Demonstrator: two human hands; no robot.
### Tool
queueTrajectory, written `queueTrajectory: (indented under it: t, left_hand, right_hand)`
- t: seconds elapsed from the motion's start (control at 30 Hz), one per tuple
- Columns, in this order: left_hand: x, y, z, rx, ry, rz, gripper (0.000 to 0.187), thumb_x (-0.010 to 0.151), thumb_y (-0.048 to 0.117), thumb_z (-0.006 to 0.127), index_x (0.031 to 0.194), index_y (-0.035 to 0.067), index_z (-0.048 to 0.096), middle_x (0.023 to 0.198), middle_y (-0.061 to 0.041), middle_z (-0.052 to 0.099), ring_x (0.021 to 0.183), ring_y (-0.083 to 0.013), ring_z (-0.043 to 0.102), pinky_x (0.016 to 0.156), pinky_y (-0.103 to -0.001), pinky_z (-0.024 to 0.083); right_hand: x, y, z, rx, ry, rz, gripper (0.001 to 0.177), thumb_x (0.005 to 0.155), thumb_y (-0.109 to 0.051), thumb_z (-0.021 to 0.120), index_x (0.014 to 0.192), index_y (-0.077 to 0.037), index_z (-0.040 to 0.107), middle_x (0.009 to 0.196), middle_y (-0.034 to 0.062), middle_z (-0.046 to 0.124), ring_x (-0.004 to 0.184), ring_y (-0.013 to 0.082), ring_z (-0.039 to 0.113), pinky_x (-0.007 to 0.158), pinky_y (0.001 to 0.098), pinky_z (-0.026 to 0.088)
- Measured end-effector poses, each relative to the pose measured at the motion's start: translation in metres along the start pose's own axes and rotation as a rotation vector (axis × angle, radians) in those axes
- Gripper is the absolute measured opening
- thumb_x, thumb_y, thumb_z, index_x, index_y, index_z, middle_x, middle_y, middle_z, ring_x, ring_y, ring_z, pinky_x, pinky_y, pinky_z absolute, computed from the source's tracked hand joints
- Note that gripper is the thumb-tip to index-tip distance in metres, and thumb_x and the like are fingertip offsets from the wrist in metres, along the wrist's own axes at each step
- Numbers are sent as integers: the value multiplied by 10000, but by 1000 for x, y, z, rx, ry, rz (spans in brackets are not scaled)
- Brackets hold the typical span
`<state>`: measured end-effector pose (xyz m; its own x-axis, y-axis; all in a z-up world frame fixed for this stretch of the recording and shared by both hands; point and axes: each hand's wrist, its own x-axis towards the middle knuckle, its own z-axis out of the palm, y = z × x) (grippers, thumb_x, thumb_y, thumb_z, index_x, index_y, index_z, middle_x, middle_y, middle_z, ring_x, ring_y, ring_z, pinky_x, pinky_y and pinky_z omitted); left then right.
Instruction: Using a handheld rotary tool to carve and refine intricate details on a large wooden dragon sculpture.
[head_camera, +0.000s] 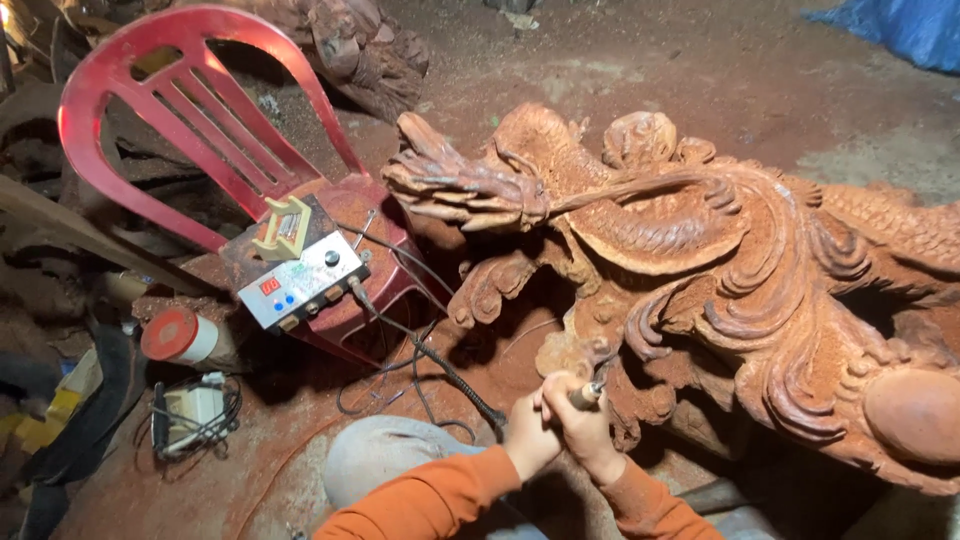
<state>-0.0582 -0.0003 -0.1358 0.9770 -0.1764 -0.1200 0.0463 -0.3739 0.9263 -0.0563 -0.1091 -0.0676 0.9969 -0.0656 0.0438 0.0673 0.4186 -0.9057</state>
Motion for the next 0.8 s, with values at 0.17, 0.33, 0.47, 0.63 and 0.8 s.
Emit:
queueTrajectory:
  t: [0.17,0.33,0.47,0.63,0.8]
  left_hand:
    - [-14,30,-12,-32,56,93,259,772,123,728,728,95,474,682,-32,573,618,-174,491,576,-335,460]
    - [-38,126,-72,160,-356,452,575,651,376,849,1085,45,669,982,-106,658,883,-268,607,844,-364,494]
    - [-32,131,-105,90,-383,369,587,632,426,861,1055,70,665,988,-60,618,929,-229,589,868,-347,477]
    - [-13,153,-122,65,-85,345,334,853,266,737,1141,96,747,941,-30,585,865,-178,559,800,-296,458]
    - [5,137,-108,86,-110,378,277,870,215,779,1126,108,770,899,-72,631,776,-201,614,693,-302,514]
  right_hand:
    - [-4,-29,4,-29,-57,24,320,898,2,631,587,-45,568,557,68,615,602,185,659,584,291,535]
    - [-24,-94,6,-12,-231,135,240,876,24,641,639,1,613,574,80,652,508,127,568,502,228,465]
    - [-20,-91,6,-46,-245,192,257,890,-13,673,636,-4,629,553,56,623,468,104,525,456,222,424]
    - [-2,-50,7,-120,-160,342,276,882,-76,694,627,-19,607,520,71,602,453,145,545,475,241,439]
    - [0,-29,7,-136,-183,418,259,861,-59,674,617,11,619,505,99,599,443,171,540,474,259,442]
